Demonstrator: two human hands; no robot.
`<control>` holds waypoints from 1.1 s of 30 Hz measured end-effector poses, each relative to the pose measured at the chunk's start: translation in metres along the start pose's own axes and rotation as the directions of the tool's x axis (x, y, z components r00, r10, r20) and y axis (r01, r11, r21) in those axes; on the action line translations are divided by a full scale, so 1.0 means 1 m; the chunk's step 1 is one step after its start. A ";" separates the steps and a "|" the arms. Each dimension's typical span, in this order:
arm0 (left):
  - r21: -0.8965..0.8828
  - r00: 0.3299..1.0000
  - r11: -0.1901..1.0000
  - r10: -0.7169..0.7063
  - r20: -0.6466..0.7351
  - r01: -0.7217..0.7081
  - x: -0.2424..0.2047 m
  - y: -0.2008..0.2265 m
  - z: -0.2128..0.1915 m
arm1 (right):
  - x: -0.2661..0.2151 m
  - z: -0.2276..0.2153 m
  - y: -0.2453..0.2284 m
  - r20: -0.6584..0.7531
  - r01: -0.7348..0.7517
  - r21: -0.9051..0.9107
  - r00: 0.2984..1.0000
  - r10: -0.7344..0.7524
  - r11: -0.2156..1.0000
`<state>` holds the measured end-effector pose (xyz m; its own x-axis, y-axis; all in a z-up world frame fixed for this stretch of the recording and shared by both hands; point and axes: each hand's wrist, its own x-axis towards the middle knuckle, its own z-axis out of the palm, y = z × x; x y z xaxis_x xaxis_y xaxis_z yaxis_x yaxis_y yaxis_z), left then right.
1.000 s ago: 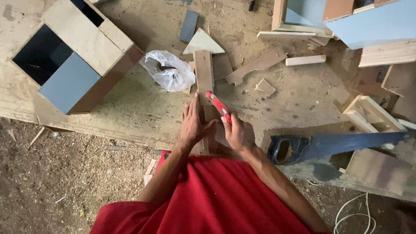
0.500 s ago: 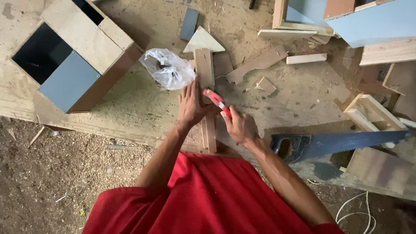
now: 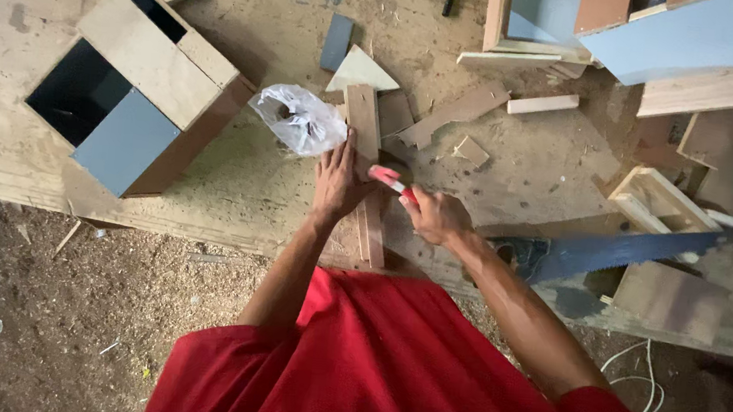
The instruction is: The person assembles a wooden structure by hammering nails into wooden pieces and sawing a plank to size. They handle a hammer, nails, and a hand saw while working on a cluttered workbench.
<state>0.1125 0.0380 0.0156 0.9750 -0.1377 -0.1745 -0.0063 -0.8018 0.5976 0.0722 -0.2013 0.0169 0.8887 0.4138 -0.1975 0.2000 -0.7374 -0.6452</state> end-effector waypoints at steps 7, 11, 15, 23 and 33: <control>0.023 0.999 0.999 -0.037 0.039 0.036 -0.006 0.000 0.004 | -0.005 -0.010 0.000 -0.169 0.172 0.023 0.972 -0.166 0.985; 0.040 0.998 0.998 0.055 -0.033 -0.053 0.003 -0.006 0.002 | 0.010 -0.018 0.002 0.102 -0.010 -0.059 0.995 0.016 0.998; 0.031 0.997 0.998 0.061 -0.038 -0.060 -0.005 -0.011 0.007 | 0.007 -0.016 0.001 -0.079 0.060 -0.026 0.995 -0.062 0.998; 0.031 1.000 1.000 0.001 0.021 -0.002 0.004 -0.008 0.006 | 0.019 -0.023 0.003 0.011 -0.003 -0.040 1.000 0.003 0.999; 0.030 0.999 0.998 0.051 -0.004 -0.051 0.002 -0.015 0.008 | 0.015 -0.023 0.011 -0.049 0.051 0.151 0.998 -0.044 0.987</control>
<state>0.1128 0.0455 0.0002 0.9742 -0.1760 -0.1411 -0.0623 -0.8111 0.5815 0.0966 -0.2154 0.0240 0.8985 0.4186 -0.1325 0.1799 -0.6263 -0.7585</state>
